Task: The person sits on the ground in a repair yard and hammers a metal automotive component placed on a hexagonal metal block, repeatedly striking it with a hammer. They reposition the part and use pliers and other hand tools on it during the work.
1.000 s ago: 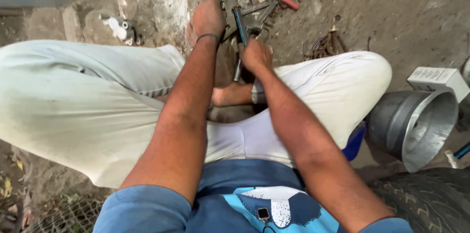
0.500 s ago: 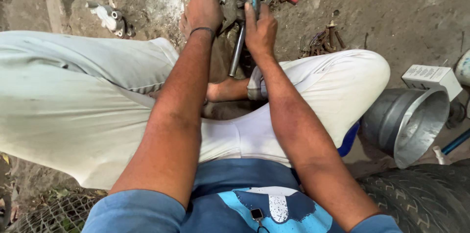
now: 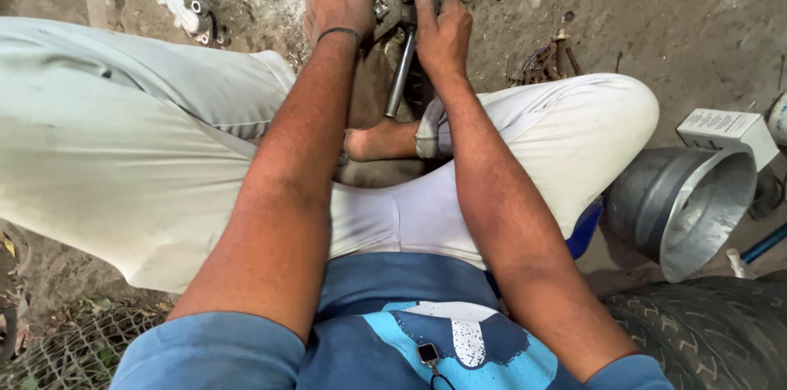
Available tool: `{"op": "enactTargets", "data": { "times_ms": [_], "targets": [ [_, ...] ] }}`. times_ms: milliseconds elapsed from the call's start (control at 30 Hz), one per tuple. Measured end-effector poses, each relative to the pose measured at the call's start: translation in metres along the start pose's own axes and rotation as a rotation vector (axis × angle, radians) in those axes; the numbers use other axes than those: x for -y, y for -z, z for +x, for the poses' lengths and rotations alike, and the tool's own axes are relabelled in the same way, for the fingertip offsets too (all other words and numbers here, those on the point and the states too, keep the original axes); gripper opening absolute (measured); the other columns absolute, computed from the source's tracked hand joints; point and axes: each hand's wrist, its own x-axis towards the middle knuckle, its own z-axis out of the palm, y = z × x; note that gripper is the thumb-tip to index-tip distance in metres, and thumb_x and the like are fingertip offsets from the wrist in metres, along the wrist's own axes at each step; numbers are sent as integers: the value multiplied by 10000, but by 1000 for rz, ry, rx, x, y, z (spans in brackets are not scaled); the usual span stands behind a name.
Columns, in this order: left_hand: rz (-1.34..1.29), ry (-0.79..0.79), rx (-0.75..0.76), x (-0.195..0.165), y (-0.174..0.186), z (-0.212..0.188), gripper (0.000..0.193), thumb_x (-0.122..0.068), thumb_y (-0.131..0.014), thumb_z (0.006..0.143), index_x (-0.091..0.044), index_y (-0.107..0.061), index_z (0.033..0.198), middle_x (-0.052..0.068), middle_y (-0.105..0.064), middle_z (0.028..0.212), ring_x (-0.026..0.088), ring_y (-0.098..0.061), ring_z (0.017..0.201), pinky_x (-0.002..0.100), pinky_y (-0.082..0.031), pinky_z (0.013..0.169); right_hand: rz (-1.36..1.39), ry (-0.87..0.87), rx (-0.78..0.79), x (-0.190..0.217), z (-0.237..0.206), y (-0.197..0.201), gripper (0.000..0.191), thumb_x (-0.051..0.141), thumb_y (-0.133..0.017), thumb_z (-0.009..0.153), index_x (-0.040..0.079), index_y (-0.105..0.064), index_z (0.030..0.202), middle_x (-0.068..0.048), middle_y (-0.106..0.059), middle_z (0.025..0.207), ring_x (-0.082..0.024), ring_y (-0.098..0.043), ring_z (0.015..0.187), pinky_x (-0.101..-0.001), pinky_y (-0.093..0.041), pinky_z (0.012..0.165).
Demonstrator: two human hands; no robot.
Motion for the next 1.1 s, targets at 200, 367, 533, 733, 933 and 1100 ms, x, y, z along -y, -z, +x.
{"op": "enactTargets", "data": {
  "times_ms": [200,367,533,733,933,1100],
  "targets": [
    [6,-18,-72,12,-14,-9,163,-128,-744,813,-164,-787,966,154,-737,1043,327,-711,984,457,-562,834,122,73,-40,33,-5,36,403,402,-604,1087,1,-633,1060,-84,-593,706,-195,-596,627,-398,-462,589],
    [50,-32,-241,14,-34,-21,126,-121,-686,814,-156,-800,855,110,-753,983,323,-661,1041,510,-459,953,412,65,-16,50,-20,62,415,331,-615,1063,1,-575,1311,-43,-573,748,-109,-586,607,-319,-491,537],
    [17,-169,-470,17,-41,-36,129,-117,-670,816,-144,-783,873,93,-732,1002,328,-609,1090,516,-401,996,188,-182,74,25,-36,36,352,343,-671,1034,-8,-664,1011,-59,-592,665,-192,-583,587,-399,-462,553],
    [8,-165,-501,18,-32,-46,130,-132,-656,838,-159,-778,873,76,-720,999,318,-602,1085,539,-408,963,-82,-72,68,-10,-47,12,443,416,-662,1039,-22,-653,972,-145,-643,709,-295,-636,640,-461,-499,640],
    [-4,-167,-492,19,-21,-55,140,-157,-638,839,-152,-772,879,64,-716,1001,316,-604,1077,519,-425,911,-345,-204,342,-8,-63,-3,414,427,-620,980,25,-678,1060,-216,-685,783,-429,-668,724,-551,-493,651],
    [-6,-159,-458,20,-19,-50,155,-167,-613,887,-160,-768,890,63,-712,1028,318,-608,1075,515,-430,922,-524,-318,447,-7,-56,-8,435,472,-625,962,45,-705,992,-241,-699,893,-465,-676,855,-573,-515,757]
  ]
}}
